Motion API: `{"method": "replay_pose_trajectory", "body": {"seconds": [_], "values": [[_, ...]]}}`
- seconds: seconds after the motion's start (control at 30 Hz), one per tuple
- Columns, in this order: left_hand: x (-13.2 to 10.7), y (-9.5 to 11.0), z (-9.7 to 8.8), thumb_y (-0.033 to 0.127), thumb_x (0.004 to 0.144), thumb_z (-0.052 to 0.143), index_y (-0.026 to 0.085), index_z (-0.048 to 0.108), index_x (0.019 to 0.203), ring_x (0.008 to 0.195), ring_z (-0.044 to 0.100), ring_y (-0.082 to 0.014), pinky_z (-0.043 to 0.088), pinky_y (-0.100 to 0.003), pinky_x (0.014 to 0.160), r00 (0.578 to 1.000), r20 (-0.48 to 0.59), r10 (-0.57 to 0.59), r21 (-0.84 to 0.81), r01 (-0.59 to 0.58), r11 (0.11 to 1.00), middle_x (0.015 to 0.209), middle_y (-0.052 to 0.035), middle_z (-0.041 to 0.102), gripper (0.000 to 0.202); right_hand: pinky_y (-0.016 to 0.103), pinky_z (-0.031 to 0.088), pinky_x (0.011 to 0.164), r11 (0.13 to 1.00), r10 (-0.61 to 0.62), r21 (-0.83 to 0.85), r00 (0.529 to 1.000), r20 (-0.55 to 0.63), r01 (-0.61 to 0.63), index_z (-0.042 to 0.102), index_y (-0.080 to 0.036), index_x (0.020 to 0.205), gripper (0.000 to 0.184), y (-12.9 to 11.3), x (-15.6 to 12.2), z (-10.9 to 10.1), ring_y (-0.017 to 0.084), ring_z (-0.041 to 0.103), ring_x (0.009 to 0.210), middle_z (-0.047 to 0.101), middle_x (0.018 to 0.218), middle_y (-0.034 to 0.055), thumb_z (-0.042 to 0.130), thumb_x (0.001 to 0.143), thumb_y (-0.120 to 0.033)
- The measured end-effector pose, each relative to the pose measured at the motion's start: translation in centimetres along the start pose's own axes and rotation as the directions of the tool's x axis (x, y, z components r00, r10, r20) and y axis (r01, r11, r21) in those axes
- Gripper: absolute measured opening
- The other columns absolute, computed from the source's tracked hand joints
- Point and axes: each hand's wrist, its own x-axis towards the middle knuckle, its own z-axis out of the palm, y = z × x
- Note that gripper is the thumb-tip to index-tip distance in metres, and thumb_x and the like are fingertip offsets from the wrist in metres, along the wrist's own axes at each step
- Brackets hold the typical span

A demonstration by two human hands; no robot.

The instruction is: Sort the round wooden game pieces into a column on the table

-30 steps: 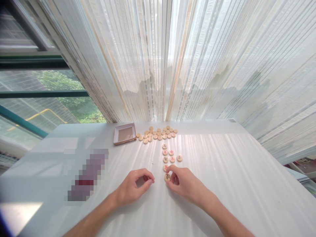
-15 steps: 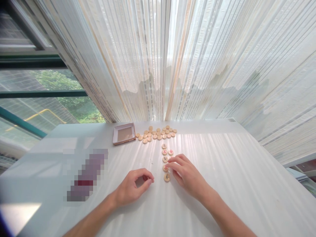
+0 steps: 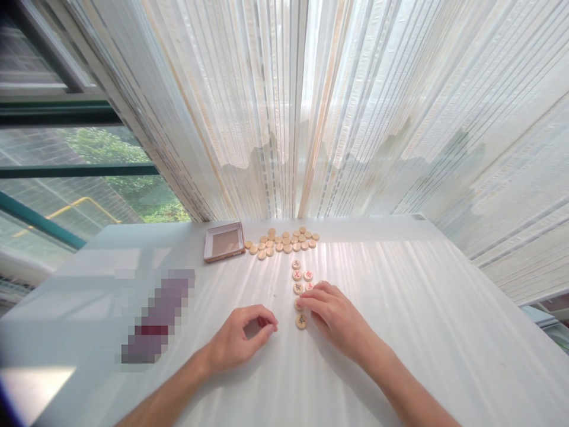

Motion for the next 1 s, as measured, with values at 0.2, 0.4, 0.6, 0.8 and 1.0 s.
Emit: {"method": "replay_pose_trajectory", "body": {"seconds": [0.2,0.4,0.6,0.8,1.0], "values": [[0.1,-0.2,0.1,0.020,0.095,0.062,0.021,0.074,0.096,0.080,0.070,-0.0170,0.056,-0.026,0.080,1.000,-0.029,-0.001,-0.008,0.000,1.000,0.090,-0.0020,0.078,0.012,0.045,0.061,0.088,0.999,0.051,0.000,0.975,-0.214,-0.052,0.069,-0.028,0.123,0.030,1.7,0.0,-0.1,0.027,0.066,0.107,0.075,0.114,0.0078,0.052,0.103,-0.014],[0.2,-0.6,0.1,0.022,0.098,0.060,0.020,0.072,0.097,0.075,0.071,-0.0161,0.056,-0.026,0.076,0.998,-0.065,-0.003,-0.047,0.000,0.999,0.087,-0.0019,0.078,0.012,0.032,0.060,0.057,0.950,0.311,0.081,0.881,-0.357,-0.302,0.071,-0.027,0.121,0.028,4.3,0.2,-0.1,0.028,0.070,0.103,0.071,0.121,0.0107,0.049,0.104,-0.027],[0.1,-0.7,0.3,0.025,0.101,0.058,0.020,0.071,0.097,0.074,0.070,-0.0155,0.055,-0.025,0.073,0.996,-0.088,0.023,-0.018,-0.025,1.000,0.086,-0.0014,0.078,0.015,0.041,0.063,0.082,0.918,0.369,0.029,0.826,-0.426,-0.396,0.067,-0.020,0.128,0.035,8.8,2.9,0.2,0.027,0.073,0.106,0.071,0.127,0.0135,0.045,0.102,-0.026],[0.0,-0.9,-0.1,0.020,0.098,0.059,0.023,0.073,0.100,0.077,0.069,-0.0167,0.055,-0.028,0.073,0.986,-0.058,0.159,0.201,-0.144,0.969,0.090,-0.0010,0.076,0.014,0.046,0.055,0.106,0.952,0.255,-0.089,0.918,-0.304,-0.294,0.061,-0.022,0.142,0.050,13.5,7.3,-0.4,0.028,0.061,0.132,0.063,0.146,0.0120,0.042,0.096,-0.014],[0.9,-2.2,-1.7,0.016,0.098,0.059,0.023,0.070,0.103,0.089,0.070,-0.0231,0.056,-0.037,0.082,0.922,-0.208,0.327,0.453,-0.205,0.867,0.096,-0.0041,0.075,0.013,0.050,0.047,0.114,0.961,0.174,-0.183,0.968,-0.180,-0.206,0.069,-0.025,0.133,0.048,15.4,7.9,-1.1,0.030,0.062,0.131,0.069,0.142,0.0081,0.046,0.094,-0.011]]}}
